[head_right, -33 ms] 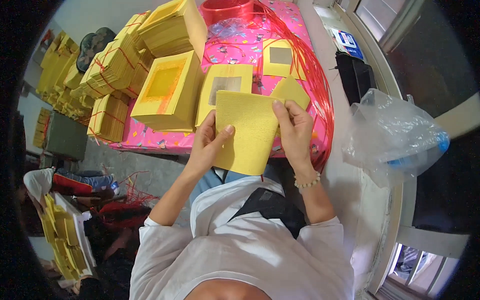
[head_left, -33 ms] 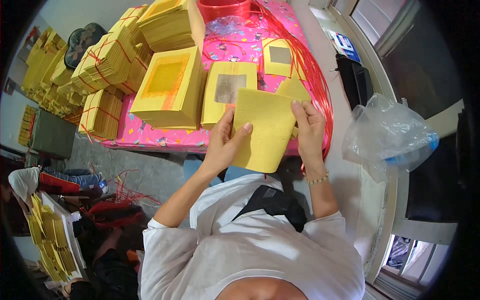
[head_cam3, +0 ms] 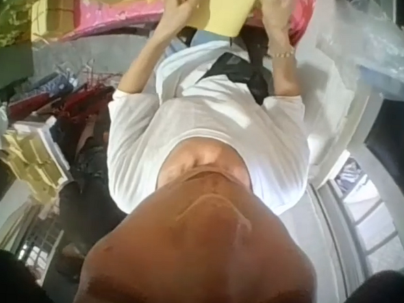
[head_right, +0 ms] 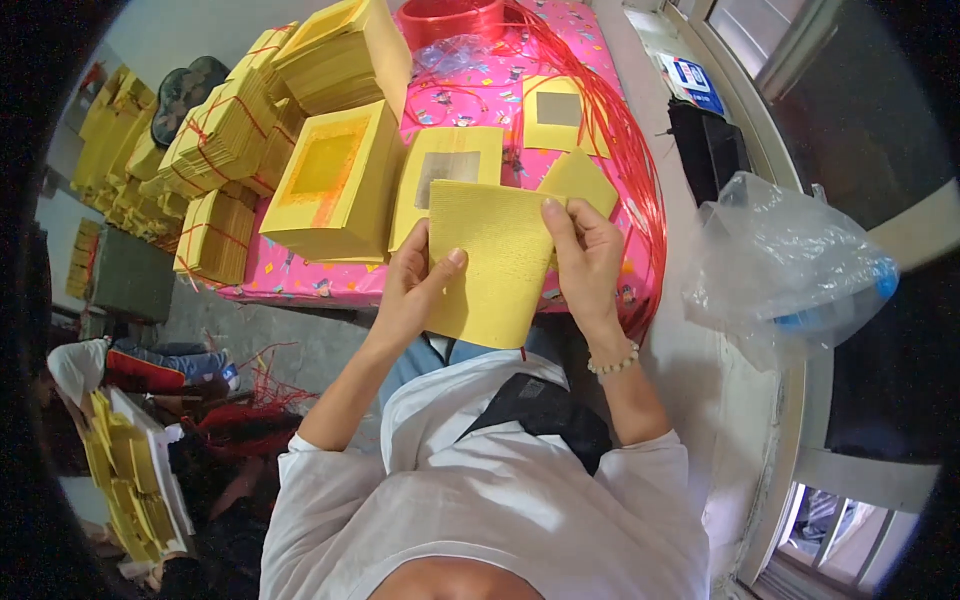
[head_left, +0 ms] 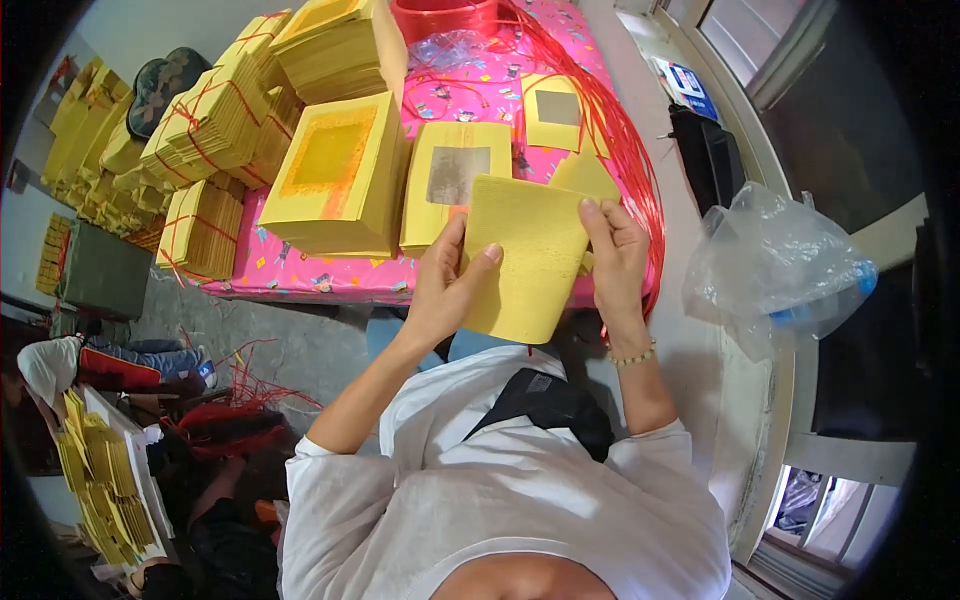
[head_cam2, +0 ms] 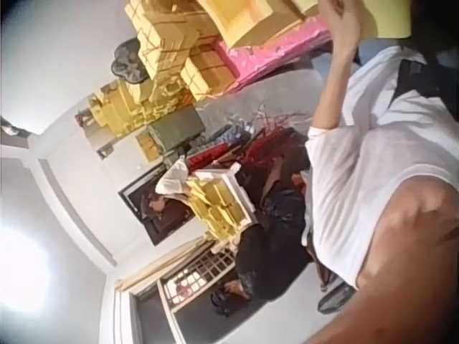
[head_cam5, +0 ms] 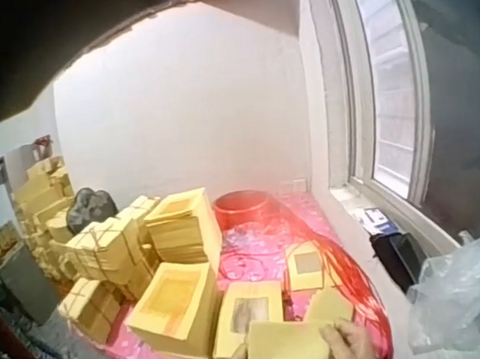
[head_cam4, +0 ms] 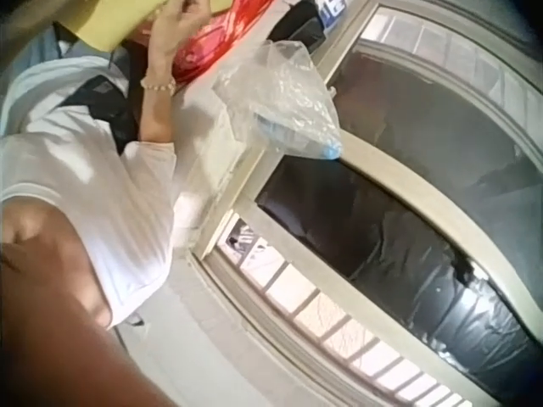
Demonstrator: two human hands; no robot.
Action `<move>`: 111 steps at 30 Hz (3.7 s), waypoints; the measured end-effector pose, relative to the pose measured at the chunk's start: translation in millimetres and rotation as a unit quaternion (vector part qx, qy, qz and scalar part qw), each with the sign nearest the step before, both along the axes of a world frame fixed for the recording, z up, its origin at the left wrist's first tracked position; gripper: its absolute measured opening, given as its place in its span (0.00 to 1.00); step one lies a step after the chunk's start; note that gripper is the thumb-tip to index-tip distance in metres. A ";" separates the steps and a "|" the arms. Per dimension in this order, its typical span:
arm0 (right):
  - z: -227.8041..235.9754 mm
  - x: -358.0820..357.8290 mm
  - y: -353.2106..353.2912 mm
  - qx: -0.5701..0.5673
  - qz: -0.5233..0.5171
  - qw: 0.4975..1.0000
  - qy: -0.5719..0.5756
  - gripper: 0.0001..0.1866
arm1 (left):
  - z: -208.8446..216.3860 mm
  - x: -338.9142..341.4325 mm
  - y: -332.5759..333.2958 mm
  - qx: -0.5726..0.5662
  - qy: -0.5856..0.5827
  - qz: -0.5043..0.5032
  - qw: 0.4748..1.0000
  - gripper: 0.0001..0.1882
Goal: Bundling stacks of yellow paper using red string.
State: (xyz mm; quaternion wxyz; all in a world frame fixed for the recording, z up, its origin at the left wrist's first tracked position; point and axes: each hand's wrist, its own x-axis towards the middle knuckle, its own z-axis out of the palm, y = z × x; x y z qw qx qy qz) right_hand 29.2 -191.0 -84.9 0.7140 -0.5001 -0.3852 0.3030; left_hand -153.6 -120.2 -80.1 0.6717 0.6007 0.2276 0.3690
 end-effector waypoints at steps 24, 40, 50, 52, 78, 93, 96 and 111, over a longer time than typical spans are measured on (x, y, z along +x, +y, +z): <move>-14.4 -16.6 -54.0 -0.128 0.138 0.980 0.062 0.14 | 8.4 15.7 -13.0 0.024 -0.002 0.006 1.000 0.16; -21.5 17.8 -56.3 -0.123 0.074 0.980 0.134 0.16 | 1.4 80.2 26.0 0.111 0.035 -0.036 0.992 0.14; -34.5 61.9 -38.9 -0.149 -0.027 0.986 0.065 0.13 | -13.7 159.6 71.0 0.055 0.131 -0.083 0.986 0.20; -41.2 66.2 -36.9 -0.187 -0.029 0.980 0.055 0.13 | -28.5 165.1 79.2 0.086 0.163 -0.076 0.980 0.21; -105.6 69.9 -13.6 -0.298 -0.052 0.943 -0.138 0.16 | -105.9 163.8 94.1 0.226 0.388 -0.031 0.893 0.25; -72.7 65.3 -14.8 -0.354 -0.141 0.829 -0.409 0.23 | -102.2 170.5 83.1 0.289 0.420 0.012 0.860 0.21; -77.9 74.3 -2.3 -0.248 -0.190 0.823 -0.474 0.28 | -101.3 171.3 81.2 0.289 0.419 0.010 0.861 0.20; -118.8 80.2 23.5 -0.337 -0.103 0.731 -0.585 0.37 | -103.1 167.1 85.4 0.294 0.393 0.033 0.871 0.22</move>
